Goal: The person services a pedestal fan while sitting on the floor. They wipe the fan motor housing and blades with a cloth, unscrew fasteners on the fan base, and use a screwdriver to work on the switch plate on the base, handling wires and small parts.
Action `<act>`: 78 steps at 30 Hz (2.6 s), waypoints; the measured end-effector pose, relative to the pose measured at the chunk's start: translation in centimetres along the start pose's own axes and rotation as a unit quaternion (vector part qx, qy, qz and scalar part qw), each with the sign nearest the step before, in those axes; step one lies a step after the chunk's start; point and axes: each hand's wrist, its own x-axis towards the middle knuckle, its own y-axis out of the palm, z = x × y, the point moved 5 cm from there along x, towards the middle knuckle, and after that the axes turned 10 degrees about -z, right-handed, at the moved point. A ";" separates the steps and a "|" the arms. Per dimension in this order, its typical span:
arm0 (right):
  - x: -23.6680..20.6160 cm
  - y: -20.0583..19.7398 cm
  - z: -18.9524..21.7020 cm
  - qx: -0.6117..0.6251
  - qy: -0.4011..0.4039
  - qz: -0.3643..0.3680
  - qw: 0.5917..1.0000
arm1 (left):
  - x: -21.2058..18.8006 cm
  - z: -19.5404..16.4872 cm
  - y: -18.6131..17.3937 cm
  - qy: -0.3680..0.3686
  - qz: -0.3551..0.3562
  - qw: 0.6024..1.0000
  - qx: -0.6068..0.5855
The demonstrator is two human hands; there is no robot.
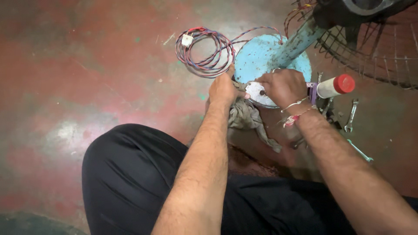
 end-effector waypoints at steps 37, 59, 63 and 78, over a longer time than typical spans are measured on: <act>0.1 -0.2 0.0 -0.005 -0.092 -0.020 0.996 | 0.2 -0.2 0.0 0.015 -0.018 1.000 -0.007; 0.0 0.0 -0.6 0.008 -0.033 -0.021 0.999 | 0.1 -0.3 -0.1 0.032 -0.037 0.999 0.000; 0.2 0.4 -0.3 0.002 -0.029 0.000 1.000 | 0.2 -0.3 0.2 0.011 0.000 1.000 0.013; -1.2 -0.7 -1.2 0.023 -0.026 -0.034 0.999 | 0.4 -0.2 0.0 0.043 -0.038 0.998 -0.009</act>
